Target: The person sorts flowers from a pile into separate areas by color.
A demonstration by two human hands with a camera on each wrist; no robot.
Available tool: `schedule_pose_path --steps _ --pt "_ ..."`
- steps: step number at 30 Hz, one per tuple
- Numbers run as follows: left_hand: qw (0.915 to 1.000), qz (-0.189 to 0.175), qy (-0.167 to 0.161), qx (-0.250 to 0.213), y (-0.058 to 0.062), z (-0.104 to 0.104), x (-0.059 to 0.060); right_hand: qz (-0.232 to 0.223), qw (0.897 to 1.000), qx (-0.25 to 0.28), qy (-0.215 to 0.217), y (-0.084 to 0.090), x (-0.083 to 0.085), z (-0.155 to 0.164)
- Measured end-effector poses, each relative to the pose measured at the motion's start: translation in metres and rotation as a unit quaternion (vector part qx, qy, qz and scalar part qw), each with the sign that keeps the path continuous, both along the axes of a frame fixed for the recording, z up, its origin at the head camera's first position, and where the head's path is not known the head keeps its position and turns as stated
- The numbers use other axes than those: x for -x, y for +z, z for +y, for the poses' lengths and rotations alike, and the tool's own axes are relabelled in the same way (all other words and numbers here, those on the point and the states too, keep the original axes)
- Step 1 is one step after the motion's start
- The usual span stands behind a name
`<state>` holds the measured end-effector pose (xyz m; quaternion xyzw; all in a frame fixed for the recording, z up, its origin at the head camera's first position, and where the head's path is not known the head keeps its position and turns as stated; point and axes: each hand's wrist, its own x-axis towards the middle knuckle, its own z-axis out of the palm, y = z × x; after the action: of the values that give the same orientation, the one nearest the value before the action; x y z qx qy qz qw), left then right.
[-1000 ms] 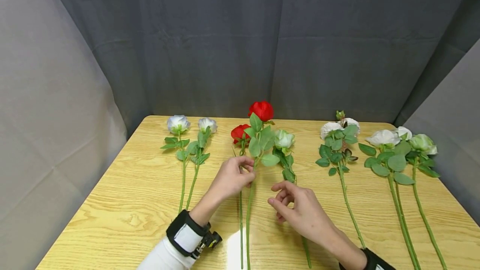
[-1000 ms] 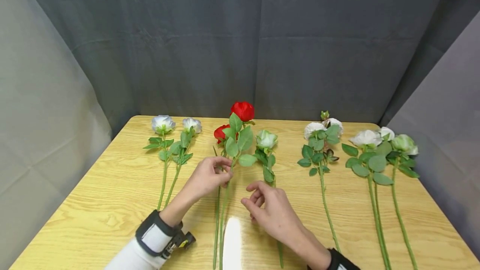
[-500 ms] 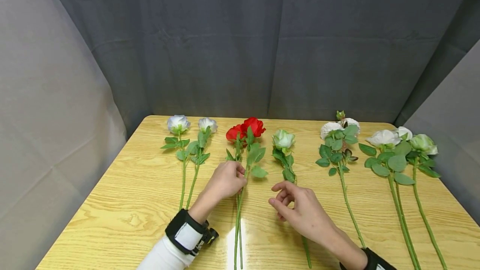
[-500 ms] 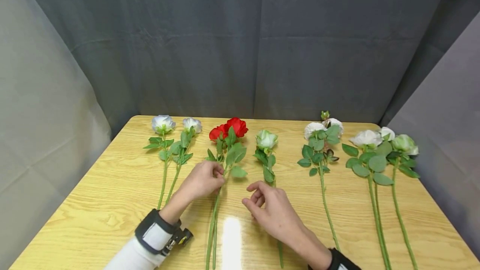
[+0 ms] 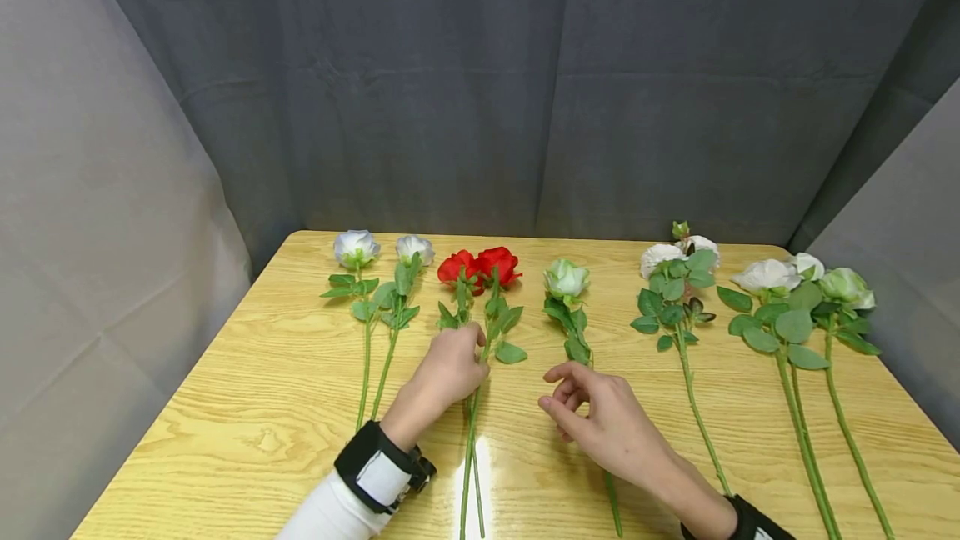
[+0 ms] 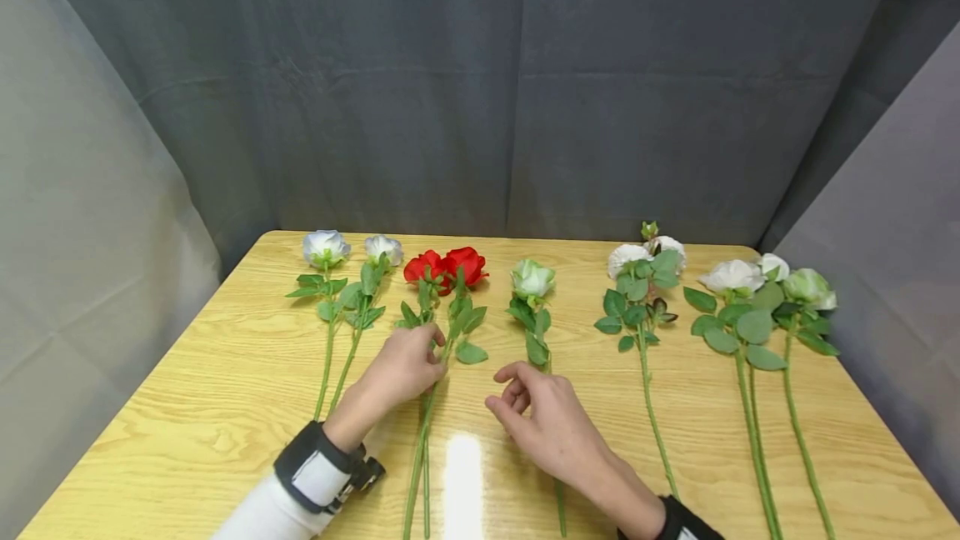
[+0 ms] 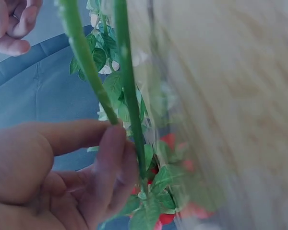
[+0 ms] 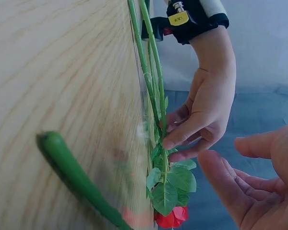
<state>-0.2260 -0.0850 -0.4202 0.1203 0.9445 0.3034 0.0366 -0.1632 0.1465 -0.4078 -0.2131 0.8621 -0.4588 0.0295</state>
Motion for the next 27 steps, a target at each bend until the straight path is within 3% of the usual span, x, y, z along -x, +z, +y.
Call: schedule_pose_path --steps 6,14,19,27 --pt "0.9991 0.023 -0.002 0.035 0.002 0.000 -0.003 0.008 1.000 -0.003 0.002 0.001 0.000 0.001" --pt "0.9966 -0.015 0.016 0.080 0.008 -0.003 -0.006 0.035 0.999 -0.024 0.008 0.003 0.004 0.008" --pt "0.9956 -0.015 0.027 0.088 0.011 -0.004 -0.007 0.057 0.998 -0.039 0.006 0.005 0.008 0.018" --pt "0.9964 -0.009 0.018 0.082 0.012 -0.004 -0.008 0.068 0.994 -0.085 -0.018 0.006 0.013 0.040"
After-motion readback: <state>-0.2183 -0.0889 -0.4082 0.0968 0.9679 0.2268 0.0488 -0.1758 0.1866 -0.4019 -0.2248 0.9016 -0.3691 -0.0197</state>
